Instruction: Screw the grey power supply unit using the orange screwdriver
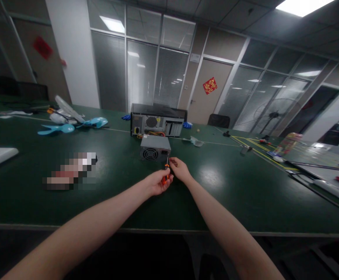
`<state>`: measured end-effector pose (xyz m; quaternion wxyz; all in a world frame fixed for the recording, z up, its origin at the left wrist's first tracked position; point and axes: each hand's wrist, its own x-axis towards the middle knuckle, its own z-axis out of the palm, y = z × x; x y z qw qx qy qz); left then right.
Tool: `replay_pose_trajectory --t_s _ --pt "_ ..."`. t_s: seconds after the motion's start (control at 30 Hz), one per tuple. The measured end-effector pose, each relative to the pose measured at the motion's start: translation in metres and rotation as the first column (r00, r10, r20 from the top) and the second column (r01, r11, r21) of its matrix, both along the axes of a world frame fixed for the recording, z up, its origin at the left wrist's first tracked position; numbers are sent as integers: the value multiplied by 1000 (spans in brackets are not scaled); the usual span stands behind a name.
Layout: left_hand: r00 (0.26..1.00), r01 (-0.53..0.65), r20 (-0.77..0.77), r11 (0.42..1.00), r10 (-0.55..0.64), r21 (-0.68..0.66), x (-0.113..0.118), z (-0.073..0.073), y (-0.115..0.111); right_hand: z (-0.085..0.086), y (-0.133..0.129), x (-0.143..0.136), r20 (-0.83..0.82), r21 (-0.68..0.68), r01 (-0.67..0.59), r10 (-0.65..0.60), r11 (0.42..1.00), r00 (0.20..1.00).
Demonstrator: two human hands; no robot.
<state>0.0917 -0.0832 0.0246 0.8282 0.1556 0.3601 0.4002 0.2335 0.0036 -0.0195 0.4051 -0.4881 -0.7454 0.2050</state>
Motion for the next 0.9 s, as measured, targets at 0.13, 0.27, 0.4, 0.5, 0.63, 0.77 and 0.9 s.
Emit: replay_pose_trajectory --t_s 0.13,0.27,0.4,0.5,0.63,0.77,0.9 --pt "999 15 39 1000 -16 21 -3 0 1 0 1 0 -3 -14 6 -6 1000 1000" --pt "997 1 72 999 -3 33 -2 -3 2 0 1 1 -2 -17 0 0 1000 1000" --pt "998 -40 55 998 37 46 1 -5 0 2 -1 0 -2 -22 6 -6 1000 1000" --pt "997 -63 51 996 60 57 1 -5 0 2 -2 0 -3 -20 3 -3 1000 1000" --pt "994 -48 99 997 42 56 -2 -6 3 2 -1 0 10 -14 13 -13 1000 1000" --pt "992 -42 119 999 39 28 -2 -7 4 1 0 0 11 -6 7 -7 1000 1000" --pt "996 -48 74 999 46 25 1 -6 2 1 0 1 -1 -6 -7 7 1000 1000"
